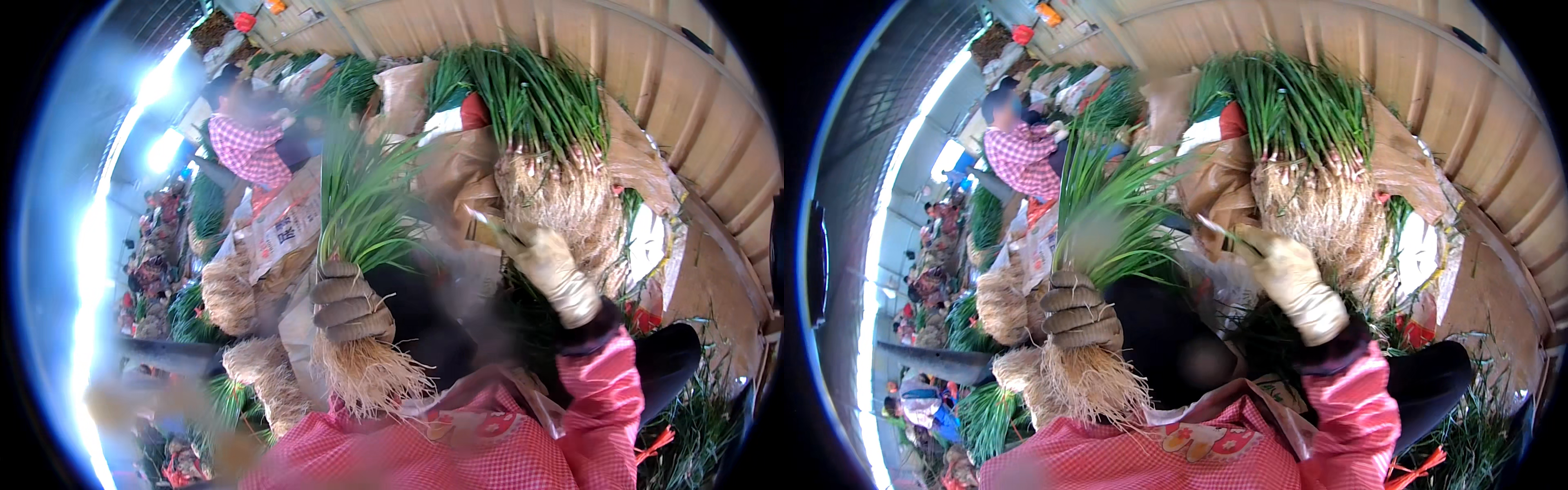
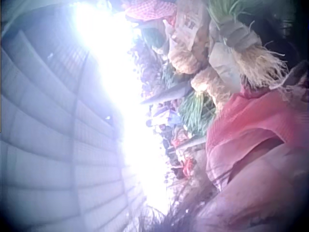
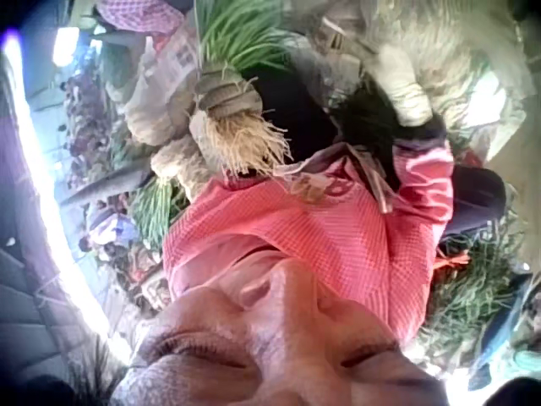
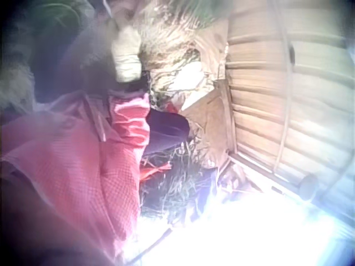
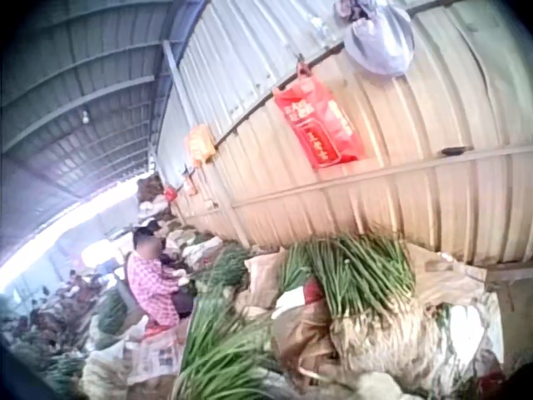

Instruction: The person sorts and cleans bunches of green onions by hand, removing loose debris and outer layers before grouping them together.

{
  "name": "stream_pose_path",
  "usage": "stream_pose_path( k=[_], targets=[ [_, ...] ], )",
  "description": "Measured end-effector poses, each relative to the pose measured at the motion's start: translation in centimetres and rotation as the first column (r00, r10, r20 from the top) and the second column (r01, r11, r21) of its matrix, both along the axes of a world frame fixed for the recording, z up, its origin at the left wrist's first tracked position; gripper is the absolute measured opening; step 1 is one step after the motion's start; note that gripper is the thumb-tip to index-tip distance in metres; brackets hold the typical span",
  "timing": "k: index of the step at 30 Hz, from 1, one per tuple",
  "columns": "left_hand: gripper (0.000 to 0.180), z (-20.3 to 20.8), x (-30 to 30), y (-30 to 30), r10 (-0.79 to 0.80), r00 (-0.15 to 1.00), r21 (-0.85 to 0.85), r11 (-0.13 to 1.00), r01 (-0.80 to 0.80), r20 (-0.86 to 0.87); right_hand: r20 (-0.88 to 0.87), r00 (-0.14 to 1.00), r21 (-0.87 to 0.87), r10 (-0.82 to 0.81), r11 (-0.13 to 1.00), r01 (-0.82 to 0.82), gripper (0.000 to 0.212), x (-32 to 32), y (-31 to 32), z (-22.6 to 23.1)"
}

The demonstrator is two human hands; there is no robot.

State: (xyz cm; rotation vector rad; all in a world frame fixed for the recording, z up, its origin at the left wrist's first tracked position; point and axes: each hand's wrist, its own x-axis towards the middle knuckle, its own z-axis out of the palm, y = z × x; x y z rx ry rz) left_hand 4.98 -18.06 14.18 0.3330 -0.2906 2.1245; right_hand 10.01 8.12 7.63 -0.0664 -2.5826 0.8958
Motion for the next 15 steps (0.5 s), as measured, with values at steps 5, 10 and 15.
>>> stream_pose_path(
  k=[5, 10, 15],
  targets=[
    [0.034, 0.4, 0.4, -0.8, 0.098, 0.994, -0.088, 0.991, -0.102, -0.045, 0.173, 0.985, 0.114, 0.003, 0.993, -0.023, 0.042, 1.1, 0.0, 1.4],
    [0.033, 0.9, 0.1, -0.9, 0.148, 0.986, -0.146, 0.977, -0.158, -0.079, -0.517, 0.846, 0.025, 0.131, 0.990, -0.138, 0.030, -5.8, -7.8, 5.6],
    [0.031, 1.2, -0.4, -3.8, 0.269, 0.957, -0.248, 0.925, -0.289, -0.112, -0.461, 0.803, -0.034, 0.379, 0.896, -0.443, 0.015, -8.9, -13.3, 6.8]
  ],
)
